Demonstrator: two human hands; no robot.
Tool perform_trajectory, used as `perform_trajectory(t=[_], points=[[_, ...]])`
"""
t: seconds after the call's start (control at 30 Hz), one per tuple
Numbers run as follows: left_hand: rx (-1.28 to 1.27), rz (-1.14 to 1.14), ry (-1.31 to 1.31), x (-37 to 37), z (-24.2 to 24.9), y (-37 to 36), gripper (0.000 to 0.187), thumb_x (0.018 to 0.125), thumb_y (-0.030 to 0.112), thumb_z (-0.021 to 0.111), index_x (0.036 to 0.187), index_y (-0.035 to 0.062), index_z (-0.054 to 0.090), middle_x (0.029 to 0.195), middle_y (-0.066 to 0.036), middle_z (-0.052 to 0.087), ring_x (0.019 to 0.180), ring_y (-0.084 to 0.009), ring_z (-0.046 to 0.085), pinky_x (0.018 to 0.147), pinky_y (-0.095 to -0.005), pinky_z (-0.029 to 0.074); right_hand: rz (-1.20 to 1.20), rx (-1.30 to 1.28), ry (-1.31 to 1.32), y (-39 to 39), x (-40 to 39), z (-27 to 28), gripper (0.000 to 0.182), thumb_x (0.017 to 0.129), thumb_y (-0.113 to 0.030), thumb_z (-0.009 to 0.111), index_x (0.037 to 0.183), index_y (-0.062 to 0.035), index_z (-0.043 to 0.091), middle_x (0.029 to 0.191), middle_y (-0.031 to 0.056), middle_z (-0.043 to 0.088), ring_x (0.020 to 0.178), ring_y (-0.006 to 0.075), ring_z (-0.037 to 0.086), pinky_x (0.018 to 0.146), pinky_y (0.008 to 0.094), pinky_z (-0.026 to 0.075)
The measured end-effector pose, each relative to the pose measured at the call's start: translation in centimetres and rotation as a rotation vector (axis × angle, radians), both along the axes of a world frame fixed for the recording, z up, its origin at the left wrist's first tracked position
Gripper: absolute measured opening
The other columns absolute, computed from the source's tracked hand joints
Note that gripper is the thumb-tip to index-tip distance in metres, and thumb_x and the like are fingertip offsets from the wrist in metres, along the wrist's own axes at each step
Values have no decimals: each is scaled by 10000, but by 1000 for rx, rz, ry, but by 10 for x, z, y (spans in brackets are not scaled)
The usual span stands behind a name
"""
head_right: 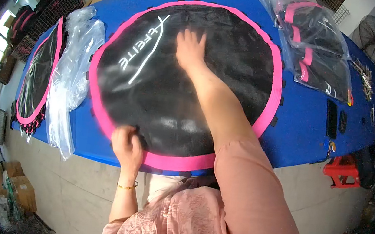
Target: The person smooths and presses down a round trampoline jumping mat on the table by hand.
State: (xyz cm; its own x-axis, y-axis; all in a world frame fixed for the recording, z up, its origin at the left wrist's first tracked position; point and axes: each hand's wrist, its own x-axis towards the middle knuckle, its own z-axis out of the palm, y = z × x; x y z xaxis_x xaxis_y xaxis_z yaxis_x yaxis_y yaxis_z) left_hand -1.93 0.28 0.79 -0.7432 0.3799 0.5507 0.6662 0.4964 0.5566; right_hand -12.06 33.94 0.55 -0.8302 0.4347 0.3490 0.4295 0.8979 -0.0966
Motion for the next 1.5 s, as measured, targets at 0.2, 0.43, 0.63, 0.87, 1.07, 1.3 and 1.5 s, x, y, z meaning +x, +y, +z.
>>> perform_trajectory(t=[0.2,0.43,0.63,0.87,1.07,1.3,1.5], points=[[8,4,43,0,-5,0,167,765,-62,565,902,23,609,925,-125,636,893,-331,579,825,-427,468,52,18,85,-30,33,-5,530,941,-117,516,1465,-68,449,1545,184,411,1434,327,395,1165,634,254],[23,-5,74,-1,-7,0,158,770,-52,576,905,18,622,924,-137,638,904,-347,581,831,-439,468,168,-25,113,-56,80,-8,572,908,-78,549,1470,-58,445,1552,186,407,1443,322,390,1174,612,246],[13,8,62,-3,-9,-3,163,789,-20,595,937,28,642,916,-153,662,899,-358,613,825,-434,477,143,-13,84,-29,95,-1,642,867,-57,603,1485,-89,432,1561,163,398,1459,321,365,1183,607,236],[16,-2,25,0,0,0,147,757,-60,570,876,16,611,899,-129,630,887,-337,581,819,-427,469,-13,54,26,36,84,4,688,861,-48,627,1507,-97,397,1571,155,382,1458,316,362,1174,622,254],[-9,-47,2,-1,5,-1,172,768,-65,542,904,20,603,895,-133,631,867,-339,578,803,-415,456,-60,108,38,84,46,-2,654,864,-61,619,1485,-87,418,1549,151,408,1434,317,388,1152,642,273],[-30,-50,-67,-1,8,-2,192,745,-93,528,897,7,588,901,-138,626,868,-312,571,819,-400,452,-45,133,83,109,-19,-7,617,875,-71,597,1469,-85,432,1514,147,448,1400,313,427,1129,659,286],[-53,-48,-76,0,9,-1,191,759,-113,517,897,0,586,921,-143,626,888,-313,575,840,-400,457,-11,105,154,83,-60,-10,531,928,-113,541,1448,-75,441,1486,135,474,1375,296,454,1130,659,289]])
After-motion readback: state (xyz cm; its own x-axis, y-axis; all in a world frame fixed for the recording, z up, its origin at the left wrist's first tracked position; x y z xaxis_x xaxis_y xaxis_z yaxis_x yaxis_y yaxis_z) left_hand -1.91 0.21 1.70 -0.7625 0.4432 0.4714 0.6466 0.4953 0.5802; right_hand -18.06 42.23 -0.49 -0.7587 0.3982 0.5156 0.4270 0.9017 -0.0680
